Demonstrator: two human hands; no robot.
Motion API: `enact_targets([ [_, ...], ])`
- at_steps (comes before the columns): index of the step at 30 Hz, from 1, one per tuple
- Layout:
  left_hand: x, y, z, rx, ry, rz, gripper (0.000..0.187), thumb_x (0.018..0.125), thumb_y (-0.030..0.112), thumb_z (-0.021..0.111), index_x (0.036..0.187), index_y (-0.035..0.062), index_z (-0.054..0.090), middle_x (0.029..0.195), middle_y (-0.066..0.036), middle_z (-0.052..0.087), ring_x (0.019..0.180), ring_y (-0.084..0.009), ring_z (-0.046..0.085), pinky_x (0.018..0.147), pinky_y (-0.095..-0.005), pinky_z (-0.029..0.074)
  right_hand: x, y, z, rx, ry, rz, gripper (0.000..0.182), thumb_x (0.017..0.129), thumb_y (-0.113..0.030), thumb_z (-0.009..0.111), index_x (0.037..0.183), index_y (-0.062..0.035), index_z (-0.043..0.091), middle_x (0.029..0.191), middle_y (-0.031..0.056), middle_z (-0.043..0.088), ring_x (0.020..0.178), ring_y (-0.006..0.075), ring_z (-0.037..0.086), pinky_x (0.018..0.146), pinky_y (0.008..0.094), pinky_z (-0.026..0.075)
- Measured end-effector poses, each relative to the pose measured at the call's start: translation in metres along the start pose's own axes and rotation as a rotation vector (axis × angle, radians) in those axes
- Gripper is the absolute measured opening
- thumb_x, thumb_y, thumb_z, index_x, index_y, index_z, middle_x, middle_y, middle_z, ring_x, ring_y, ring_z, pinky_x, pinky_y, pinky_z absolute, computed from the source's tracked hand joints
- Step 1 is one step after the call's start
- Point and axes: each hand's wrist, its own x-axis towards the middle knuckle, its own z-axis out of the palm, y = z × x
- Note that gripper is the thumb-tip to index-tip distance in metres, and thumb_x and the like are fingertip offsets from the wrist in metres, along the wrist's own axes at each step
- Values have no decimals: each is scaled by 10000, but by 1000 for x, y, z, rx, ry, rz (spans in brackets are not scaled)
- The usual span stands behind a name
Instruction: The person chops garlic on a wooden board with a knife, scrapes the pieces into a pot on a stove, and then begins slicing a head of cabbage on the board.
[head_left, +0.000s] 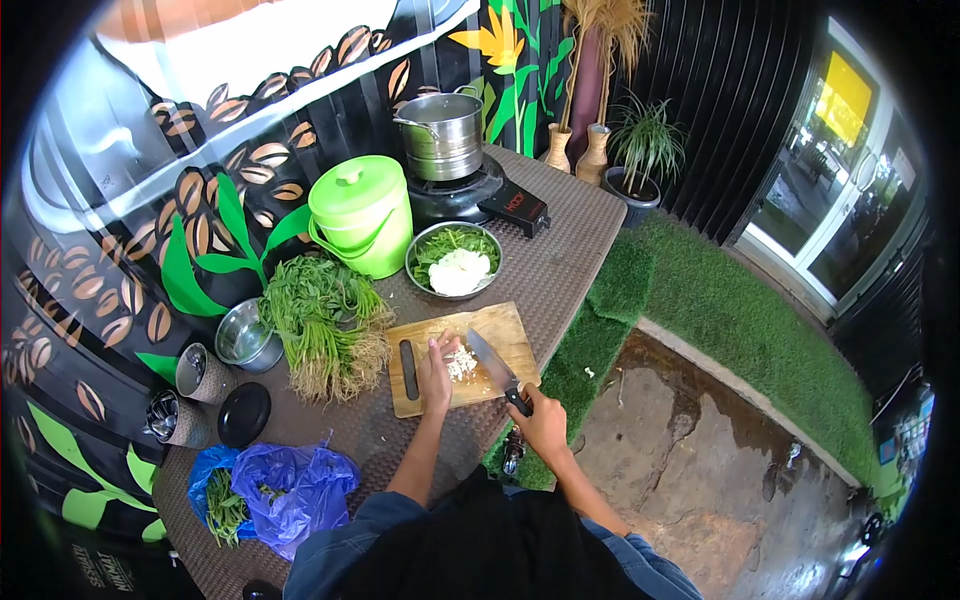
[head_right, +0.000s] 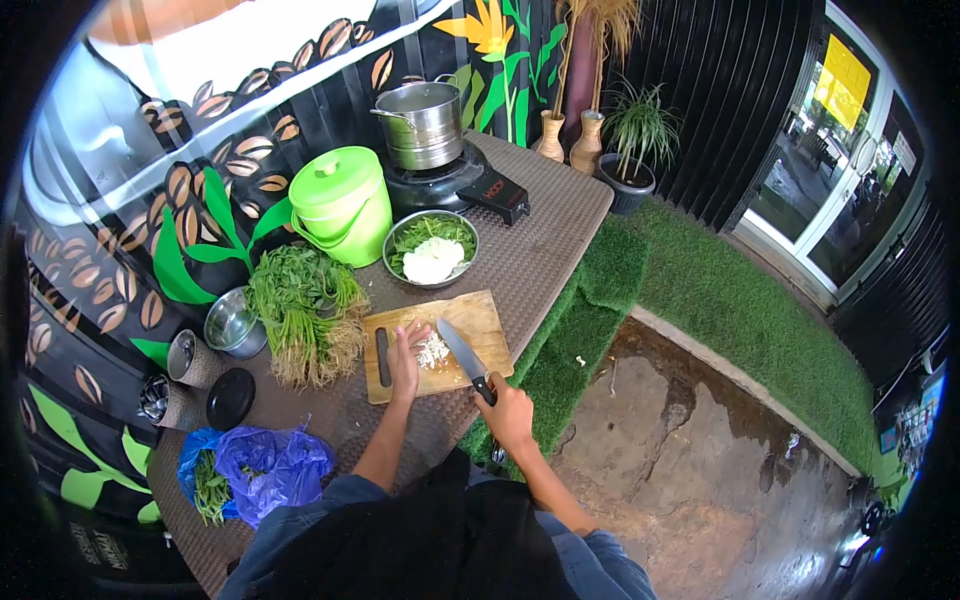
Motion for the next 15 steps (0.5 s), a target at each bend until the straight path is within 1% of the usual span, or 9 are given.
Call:
enact_targets([
  [2, 1, -4, -3, 6, 7, 0, 694, 1000, 541, 239, 1286, -17, 537, 1166, -182, 636, 1030, -188, 616, 812, -289, 483, 1, 0, -1, 16, -18, 8, 266, 768, -236, 716, 900, -60, 565, 765, 129, 666, 700, 338, 658, 609, 430, 513],
  [4, 0, -1, -1, -33, 23, -25, 680, 1002, 534, 243, 1301, -10, 522, 1162, -183, 638, 1026, -192, 618, 820, -292, 484, 1, 2, 2, 2, 31, -125, 286, 739, -256, 736, 857, -51, 575, 690, 137, 644, 651, 328, 651, 587, 408, 505],
  [6, -3, 0, 3, -70, 37, -52, 667, 1004, 526, 246, 1315, -3, 507, 1158, -185, 639, 1021, -195, 621, 829, -296, 485, 2, 3, 4, -7, 44, -100, 283, 737, -253, 737, 852, -50, 575, 684, 136, 643, 642, 326, 651, 584, 405, 506],
  [8, -4, 0, 5, -315, 41, -156, 648, 1007, 516, 248, 1330, 7, 485, 1179, -198, 622, 1070, -242, 602, 872, -326, 484, 5, 8, 8, -14, 56, -84, 281, 736, -249, 737, 848, -49, 576, 678, 136, 641, 633, 324, 650, 581, 402, 506],
  [10, -4, -3, 7, -352, 60, -166, 642, 1007, 514, 253, 1333, 8, 477, 1193, -201, 613, 1084, -252, 596, 891, -334, 478, 7, 12, 8, -52, -10, -8, 268, 770, -252, 715, 882, -54, 573, 734, 136, 656, 676, 346, 649, 607, 436, 511],
  [12, -3, -4, 8, -392, 78, -180, 636, 1007, 512, 258, 1336, 10, 468, 1207, -204, 603, 1098, -263, 591, 910, -342, 473, 6, 11, 8, -27, -24, -11, 262, 772, -250, 713, 879, -57, 573, 739, 135, 654, 677, 352, 648, 605, 435, 512],
  [14, -4, -6, 10, -399, 137, -176, 629, 1009, 503, 256, 1319, 6, 484, 1214, -197, 600, 1083, -246, 602, 922, -346, 468, 3, 7, 9, 57, 18, -109, 259, 774, -251, 713, 873, -61, 569, 721, 137, 645, 672, 356, 646, 603, 440, 511],
  [15, -7, -6, 10, -404, 141, -175, 629, 1009, 503, 256, 1319, 6, 484, 1214, -197, 600, 1083, -246, 602, 922, -346, 468, 2, 6, 10, 25, -3, -117, 258, 775, -250, 714, 868, -62, 563, 715, 139, 640, 675, 359, 644, 601, 444, 510],
])
